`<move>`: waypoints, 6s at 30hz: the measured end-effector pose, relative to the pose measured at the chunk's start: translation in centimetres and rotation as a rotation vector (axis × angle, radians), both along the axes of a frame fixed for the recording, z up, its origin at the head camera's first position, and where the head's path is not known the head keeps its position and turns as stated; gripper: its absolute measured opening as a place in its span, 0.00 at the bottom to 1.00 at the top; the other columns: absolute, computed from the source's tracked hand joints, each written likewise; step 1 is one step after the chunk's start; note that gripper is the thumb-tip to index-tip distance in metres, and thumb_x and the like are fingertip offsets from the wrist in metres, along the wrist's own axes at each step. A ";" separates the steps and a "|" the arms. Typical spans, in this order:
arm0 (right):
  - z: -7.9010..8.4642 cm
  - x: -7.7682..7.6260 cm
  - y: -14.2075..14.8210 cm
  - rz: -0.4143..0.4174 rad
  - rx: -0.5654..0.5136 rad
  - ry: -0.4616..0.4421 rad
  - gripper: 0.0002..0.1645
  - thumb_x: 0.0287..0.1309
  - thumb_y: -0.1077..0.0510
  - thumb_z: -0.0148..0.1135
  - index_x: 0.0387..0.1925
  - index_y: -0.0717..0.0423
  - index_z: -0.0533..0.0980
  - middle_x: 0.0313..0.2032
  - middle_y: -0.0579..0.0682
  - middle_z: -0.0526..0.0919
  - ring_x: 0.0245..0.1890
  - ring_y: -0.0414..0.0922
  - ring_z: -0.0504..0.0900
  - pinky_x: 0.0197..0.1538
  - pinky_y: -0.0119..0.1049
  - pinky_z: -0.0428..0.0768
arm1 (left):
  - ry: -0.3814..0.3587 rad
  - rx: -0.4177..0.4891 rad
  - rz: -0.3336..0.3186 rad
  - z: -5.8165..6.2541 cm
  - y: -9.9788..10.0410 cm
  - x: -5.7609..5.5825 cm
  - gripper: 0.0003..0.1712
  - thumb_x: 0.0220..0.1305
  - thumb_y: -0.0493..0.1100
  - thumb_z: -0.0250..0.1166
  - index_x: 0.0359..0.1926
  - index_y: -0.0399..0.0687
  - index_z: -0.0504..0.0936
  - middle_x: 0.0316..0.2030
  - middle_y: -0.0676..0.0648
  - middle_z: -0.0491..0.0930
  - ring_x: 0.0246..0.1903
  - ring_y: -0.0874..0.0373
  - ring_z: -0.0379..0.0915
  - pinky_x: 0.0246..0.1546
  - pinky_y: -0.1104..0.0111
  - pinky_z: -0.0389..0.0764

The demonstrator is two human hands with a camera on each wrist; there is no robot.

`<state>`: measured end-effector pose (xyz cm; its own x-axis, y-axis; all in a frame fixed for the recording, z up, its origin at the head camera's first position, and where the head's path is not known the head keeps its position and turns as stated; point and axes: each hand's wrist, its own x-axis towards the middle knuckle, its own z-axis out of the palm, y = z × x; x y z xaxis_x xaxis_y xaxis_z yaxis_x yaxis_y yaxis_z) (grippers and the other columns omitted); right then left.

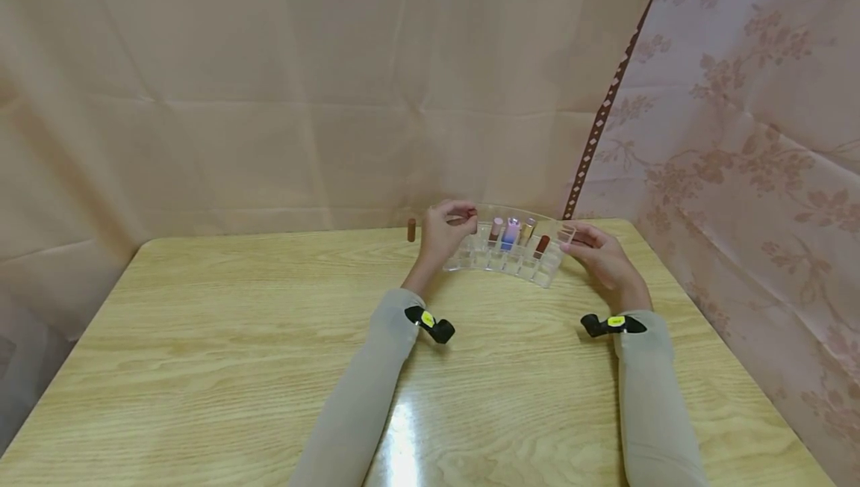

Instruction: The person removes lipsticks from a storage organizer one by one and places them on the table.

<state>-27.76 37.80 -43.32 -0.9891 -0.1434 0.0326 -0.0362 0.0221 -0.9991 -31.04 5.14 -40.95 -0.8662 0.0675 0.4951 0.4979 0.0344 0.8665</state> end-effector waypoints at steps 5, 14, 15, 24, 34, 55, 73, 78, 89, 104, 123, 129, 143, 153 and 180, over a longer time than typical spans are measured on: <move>-0.1 -0.2 0.1 0.000 -0.005 0.002 0.34 0.67 0.67 0.63 0.71 0.67 0.63 0.53 0.40 0.82 0.55 0.33 0.81 0.57 0.22 0.80 | -0.016 0.008 0.029 1.0 -1.0 -0.1 0.12 0.57 0.27 0.70 0.44 0.28 0.87 0.42 0.34 0.86 0.42 0.44 0.85 0.47 0.64 0.88; -0.1 -0.4 0.2 0.011 0.046 -0.006 0.35 0.68 0.65 0.63 0.72 0.67 0.61 0.54 0.39 0.80 0.55 0.30 0.80 0.56 0.20 0.79 | -0.015 0.034 0.046 2.4 -3.3 -0.5 0.12 0.57 0.26 0.70 0.44 0.28 0.87 0.42 0.31 0.86 0.42 0.42 0.84 0.48 0.58 0.88; -0.1 -0.4 0.2 0.010 0.046 -0.009 0.36 0.68 0.64 0.64 0.72 0.67 0.61 0.55 0.40 0.80 0.55 0.30 0.80 0.56 0.20 0.79 | -0.021 0.038 0.045 2.6 -3.6 -0.5 0.12 0.57 0.26 0.70 0.44 0.28 0.87 0.42 0.30 0.85 0.42 0.42 0.84 0.49 0.57 0.88; -0.3 -0.5 0.3 0.017 -0.005 0.000 0.34 0.67 0.67 0.63 0.70 0.68 0.62 0.54 0.41 0.82 0.53 0.30 0.82 0.57 0.21 0.79 | -0.081 0.054 0.021 4.0 -6.2 -0.4 0.12 0.58 0.27 0.70 0.45 0.29 0.87 0.42 0.33 0.85 0.40 0.54 0.82 0.49 0.62 0.87; -0.4 -0.5 0.6 0.023 0.020 -0.008 0.33 0.68 0.65 0.63 0.70 0.66 0.62 0.56 0.40 0.81 0.54 0.30 0.81 0.56 0.20 0.79 | -0.061 -0.034 -0.029 5.1 -7.6 0.2 0.11 0.60 0.31 0.72 0.45 0.33 0.87 0.42 0.38 0.85 0.40 0.59 0.81 0.49 0.68 0.87; -0.7 -0.3 0.9 0.039 0.003 -0.002 0.34 0.68 0.67 0.62 0.70 0.68 0.61 0.55 0.41 0.81 0.52 0.28 0.81 0.55 0.20 0.79 | -0.062 -0.096 0.022 3.8 -11.6 -0.2 0.13 0.59 0.28 0.71 0.46 0.30 0.87 0.43 0.34 0.84 0.39 0.65 0.80 0.50 0.65 0.87; -0.9 -0.7 0.9 0.008 0.051 -0.024 0.33 0.69 0.64 0.62 0.71 0.61 0.62 0.58 0.40 0.79 0.53 0.28 0.80 0.54 0.18 0.78 | -0.114 -0.082 0.057 2.1 -12.3 -1.1 0.13 0.59 0.26 0.70 0.46 0.28 0.86 0.43 0.32 0.84 0.39 0.60 0.80 0.46 0.74 0.86; -0.9 -0.7 0.9 0.005 0.054 -0.026 0.34 0.69 0.63 0.62 0.71 0.61 0.62 0.58 0.41 0.78 0.53 0.29 0.79 0.54 0.18 0.78 | -0.132 -0.106 0.054 1.4 -12.2 -1.3 0.13 0.59 0.26 0.70 0.46 0.28 0.86 0.44 0.32 0.83 0.40 0.55 0.81 0.44 0.74 0.86; -1.1 -0.8 1.0 0.014 0.015 0.000 0.31 0.68 0.66 0.62 0.70 0.62 0.65 0.56 0.41 0.81 0.54 0.30 0.81 0.55 0.20 0.80 | -0.140 -0.142 0.075 0.1 -12.2 -1.6 0.13 0.59 0.26 0.69 0.46 0.27 0.86 0.45 0.31 0.84 0.39 0.55 0.83 0.41 0.76 0.85; -0.9 -0.9 0.9 0.030 -0.024 -0.014 0.34 0.68 0.67 0.62 0.71 0.63 0.61 0.56 0.39 0.80 0.54 0.28 0.81 0.56 0.19 0.78 | -0.193 -0.185 0.065 -1.2 -12.5 -1.8 0.13 0.62 0.29 0.69 0.48 0.31 0.86 0.47 0.32 0.85 0.42 0.46 0.85 0.41 0.74 0.84; -0.9 -0.9 0.8 0.013 0.002 -0.016 0.34 0.68 0.66 0.63 0.71 0.63 0.62 0.54 0.36 0.81 0.54 0.28 0.81 0.55 0.19 0.79 | -0.194 -0.146 0.042 -2.4 -11.8 -2.1 0.12 0.60 0.27 0.70 0.46 0.28 0.86 0.48 0.30 0.84 0.43 0.44 0.84 0.43 0.74 0.84; -0.8 -0.8 0.9 0.023 -0.017 -0.021 0.35 0.68 0.67 0.62 0.72 0.64 0.60 0.54 0.37 0.80 0.53 0.28 0.81 0.55 0.19 0.78 | -0.188 -0.153 0.047 -2.5 -11.8 -2.1 0.12 0.60 0.27 0.71 0.45 0.28 0.86 0.48 0.32 0.84 0.43 0.46 0.84 0.45 0.74 0.84; -0.8 -0.8 0.9 0.026 -0.004 -0.019 0.37 0.68 0.66 0.62 0.74 0.64 0.59 0.55 0.35 0.79 0.54 0.27 0.81 0.56 0.19 0.78 | -0.186 -0.178 0.055 -2.6 -11.9 -2.2 0.12 0.60 0.28 0.71 0.45 0.29 0.87 0.48 0.32 0.85 0.43 0.45 0.85 0.46 0.71 0.85; -0.8 -0.9 0.8 0.014 0.043 -0.026 0.33 0.68 0.64 0.63 0.72 0.56 0.65 0.55 0.34 0.79 0.55 0.28 0.79 0.55 0.19 0.78 | -0.197 -0.171 0.056 -2.8 -11.9 -2.3 0.12 0.60 0.28 0.71 0.45 0.29 0.87 0.47 0.31 0.86 0.42 0.46 0.85 0.44 0.72 0.85; -0.7 -0.7 0.6 0.019 -0.056 -0.031 0.36 0.68 0.68 0.62 0.72 0.66 0.59 0.55 0.38 0.80 0.53 0.30 0.81 0.56 0.20 0.79 | -0.207 -0.165 0.057 -2.7 -11.7 -2.0 0.13 0.59 0.26 0.70 0.46 0.26 0.85 0.47 0.29 0.86 0.39 0.49 0.85 0.40 0.77 0.82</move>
